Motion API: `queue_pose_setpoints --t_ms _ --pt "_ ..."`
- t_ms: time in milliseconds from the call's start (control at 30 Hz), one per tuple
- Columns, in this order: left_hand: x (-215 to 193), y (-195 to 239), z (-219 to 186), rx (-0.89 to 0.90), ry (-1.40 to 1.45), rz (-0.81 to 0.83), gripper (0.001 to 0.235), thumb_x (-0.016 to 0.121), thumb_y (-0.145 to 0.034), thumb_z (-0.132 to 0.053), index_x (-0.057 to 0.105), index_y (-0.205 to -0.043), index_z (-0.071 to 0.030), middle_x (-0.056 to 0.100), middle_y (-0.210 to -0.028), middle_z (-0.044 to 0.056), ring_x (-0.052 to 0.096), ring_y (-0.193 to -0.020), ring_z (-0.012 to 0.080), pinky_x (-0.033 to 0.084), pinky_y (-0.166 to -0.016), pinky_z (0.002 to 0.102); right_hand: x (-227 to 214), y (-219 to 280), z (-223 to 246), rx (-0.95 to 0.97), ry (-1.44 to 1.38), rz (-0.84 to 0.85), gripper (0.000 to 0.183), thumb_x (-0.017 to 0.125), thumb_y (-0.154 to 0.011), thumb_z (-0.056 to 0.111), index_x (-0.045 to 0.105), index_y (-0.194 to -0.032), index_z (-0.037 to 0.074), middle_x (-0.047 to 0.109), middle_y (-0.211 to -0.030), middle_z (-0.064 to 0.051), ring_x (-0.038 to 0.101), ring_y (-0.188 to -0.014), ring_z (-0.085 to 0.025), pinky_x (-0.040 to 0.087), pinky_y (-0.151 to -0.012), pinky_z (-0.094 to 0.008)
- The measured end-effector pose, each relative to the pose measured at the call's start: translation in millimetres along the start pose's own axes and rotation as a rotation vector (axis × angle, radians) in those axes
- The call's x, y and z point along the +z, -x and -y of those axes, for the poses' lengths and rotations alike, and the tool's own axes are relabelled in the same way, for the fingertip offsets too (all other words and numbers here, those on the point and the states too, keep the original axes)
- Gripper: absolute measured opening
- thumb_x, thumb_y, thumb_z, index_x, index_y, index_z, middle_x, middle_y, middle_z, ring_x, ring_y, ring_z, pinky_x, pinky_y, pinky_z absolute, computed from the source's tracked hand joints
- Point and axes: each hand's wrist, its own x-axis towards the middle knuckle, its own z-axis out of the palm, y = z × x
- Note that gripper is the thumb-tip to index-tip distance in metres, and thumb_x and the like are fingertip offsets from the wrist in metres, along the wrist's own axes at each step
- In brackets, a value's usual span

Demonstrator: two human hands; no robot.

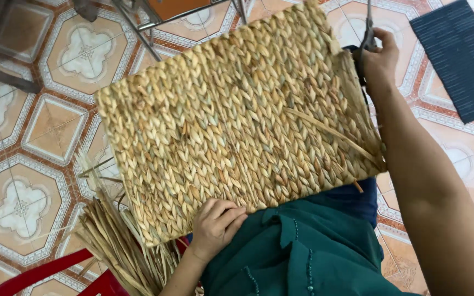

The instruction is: Trimming excess fibers and weaving a dried plant fiber mat using scissors.

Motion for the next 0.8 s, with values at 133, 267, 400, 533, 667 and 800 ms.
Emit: queue_pose_setpoints --t_ms 133,267,400,533,667,800 --pt "2.9 -21.4 -4.8 -0.109 -0.048 0.095 0.013 0.08 -0.082 -0.021 0.072 -0.079 -0.011 0.066 -0.079 0.002 0.062 -0.076 0.021 0.052 -0.064 0.035 4.6 -30.7 -36.4 0.089 0.171 -0.089 0.05 0.081 -0.086 0.0 0.062 -0.132 0.005 0.075 -0.093 -0.007 0.069 -0.071 -0.01 0.055 -0.053 -0.022" --pt "-5.2 -58.8 -13.6 -0.312 -0.14 0.404 0.025 0.078 -0.085 -0.034 0.07 -0.076 -0.012 0.066 -0.075 0.002 0.064 -0.075 0.0198 0.053 -0.063 0.035 -17.6 -8.6 -14.7 0.27 0.135 0.083 0.045 0.069 -0.092 0.005 0.063 -0.136 0.007 0.069 -0.091 -0.012 0.06 -0.061 -0.013 0.042 -0.044 -0.029" --pt "0.8 -80.4 -2.3 -0.29 -0.142 0.736 0.034 0.074 -0.087 -0.045 0.071 -0.084 -0.011 0.068 -0.078 0.003 0.066 -0.077 0.018 0.055 -0.068 0.034 -58.6 66.3 26.3 0.043 0.174 0.074 0.049 0.075 -0.094 0.009 0.054 -0.139 0.005 0.067 -0.09 -0.002 0.055 -0.067 -0.008 0.04 -0.053 -0.024" --pt "42.4 -104.3 14.8 -0.009 0.145 0.522 0.026 0.073 -0.089 -0.034 0.073 -0.101 -0.011 0.07 -0.088 0.003 0.067 -0.083 0.0176 0.057 -0.072 0.032 -112.1 163.5 58.9 -0.06 0.3 0.075 0.051 0.077 -0.097 0.015 0.053 -0.141 0.005 0.053 -0.081 0.003 0.048 -0.071 -0.007 0.035 -0.06 -0.024" --pt "101.9 -135.9 13.5 0.276 0.154 0.178 0.022 0.071 -0.097 -0.021 0.068 -0.115 -0.01 0.068 -0.108 0.004 0.067 -0.102 0.018 0.058 -0.093 0.027 -135.2 249.6 81.9 -0.085 0.558 0.149 0.061 0.081 -0.087 0.023 0.052 -0.137 0.005 0.049 -0.074 -0.001 0.044 -0.063 -0.01 0.034 -0.055 -0.027" --pt "133.5 -175.8 -5.9 0.353 0.041 0.073 0.033 0.074 -0.094 -0.023 0.069 -0.123 -0.007 0.065 -0.122 0.006 0.059 -0.116 0.022 0.05 -0.102 0.035 -146.0 301.3 95.1 -0.183 0.787 0.288 0.074 0.083 -0.072 0.035 0.054 -0.137 0.014 0.06 -0.08 -0.002 0.051 -0.06 -0.013 0.044 -0.052 -0.031"
